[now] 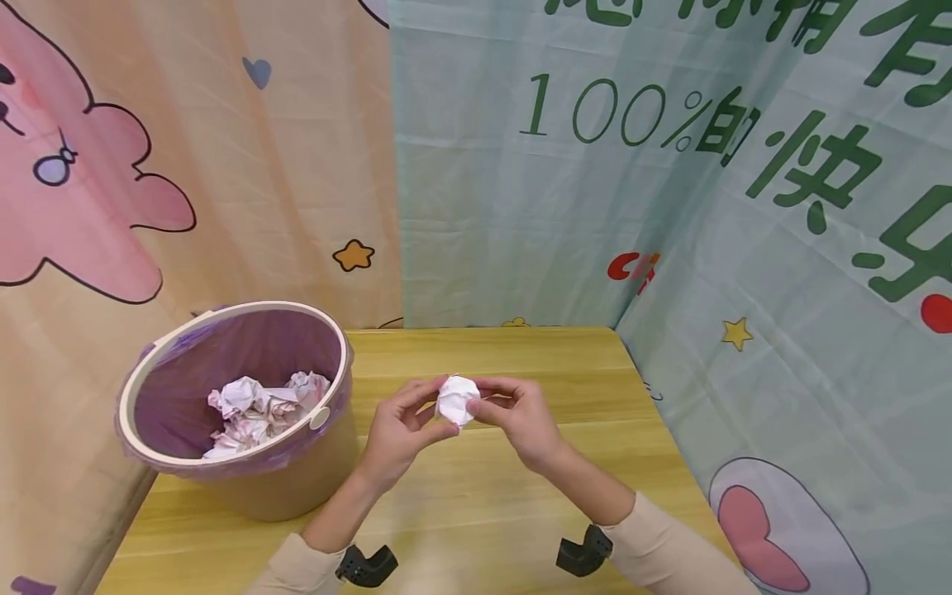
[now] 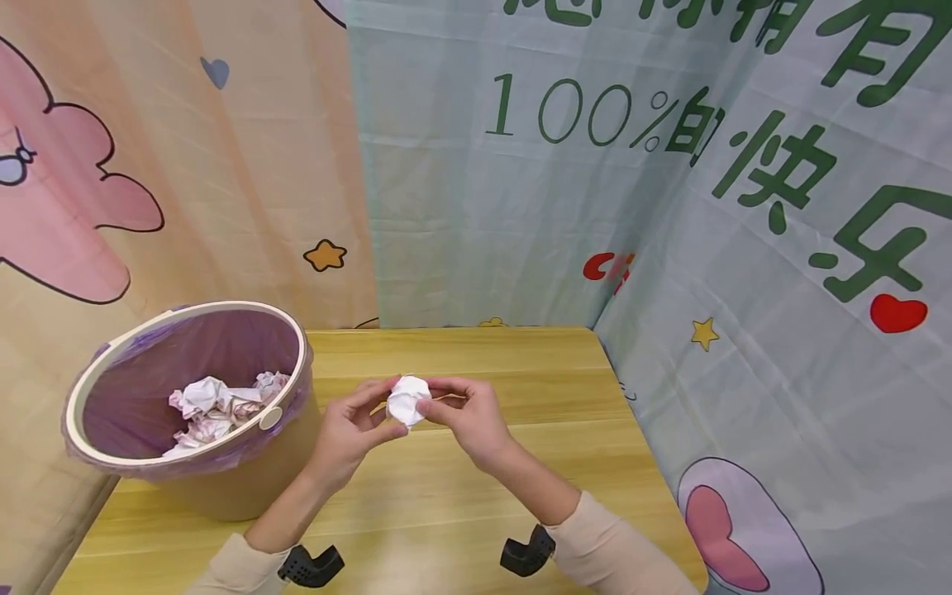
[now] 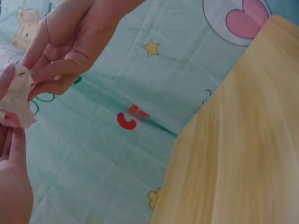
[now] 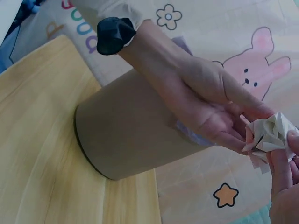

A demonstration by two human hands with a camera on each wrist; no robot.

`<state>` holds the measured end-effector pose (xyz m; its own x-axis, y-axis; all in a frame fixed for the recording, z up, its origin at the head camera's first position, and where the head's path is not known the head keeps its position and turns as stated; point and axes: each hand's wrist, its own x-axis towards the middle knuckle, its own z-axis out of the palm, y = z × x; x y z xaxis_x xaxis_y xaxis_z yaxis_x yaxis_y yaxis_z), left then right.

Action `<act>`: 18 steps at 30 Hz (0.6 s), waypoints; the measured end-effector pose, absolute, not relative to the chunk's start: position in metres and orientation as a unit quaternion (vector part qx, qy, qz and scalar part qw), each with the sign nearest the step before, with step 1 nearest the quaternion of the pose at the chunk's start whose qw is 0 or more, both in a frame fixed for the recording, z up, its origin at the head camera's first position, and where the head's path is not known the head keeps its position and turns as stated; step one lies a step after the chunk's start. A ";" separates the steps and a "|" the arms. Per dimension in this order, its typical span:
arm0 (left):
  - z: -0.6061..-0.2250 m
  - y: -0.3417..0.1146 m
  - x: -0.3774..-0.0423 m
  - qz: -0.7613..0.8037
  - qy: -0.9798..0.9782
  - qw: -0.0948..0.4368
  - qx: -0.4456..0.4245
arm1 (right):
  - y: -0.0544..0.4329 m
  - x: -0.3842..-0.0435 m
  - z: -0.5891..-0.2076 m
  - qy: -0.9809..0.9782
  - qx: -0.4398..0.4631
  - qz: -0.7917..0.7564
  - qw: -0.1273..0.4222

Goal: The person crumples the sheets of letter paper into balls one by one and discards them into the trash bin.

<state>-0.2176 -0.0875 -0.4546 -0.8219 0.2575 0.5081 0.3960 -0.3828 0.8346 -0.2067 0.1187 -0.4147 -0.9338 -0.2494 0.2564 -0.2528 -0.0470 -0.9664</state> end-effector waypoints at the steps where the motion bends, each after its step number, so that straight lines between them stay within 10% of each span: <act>1: -0.454 -0.086 -0.216 -0.787 -0.540 0.042 -0.296 | 0.118 -0.206 -0.415 -0.678 0.178 0.713 -0.008; 18: -0.444 -0.078 -0.207 -0.822 -0.500 0.080 -0.261 | 0.104 -0.189 -0.427 -0.643 0.251 0.716 0.100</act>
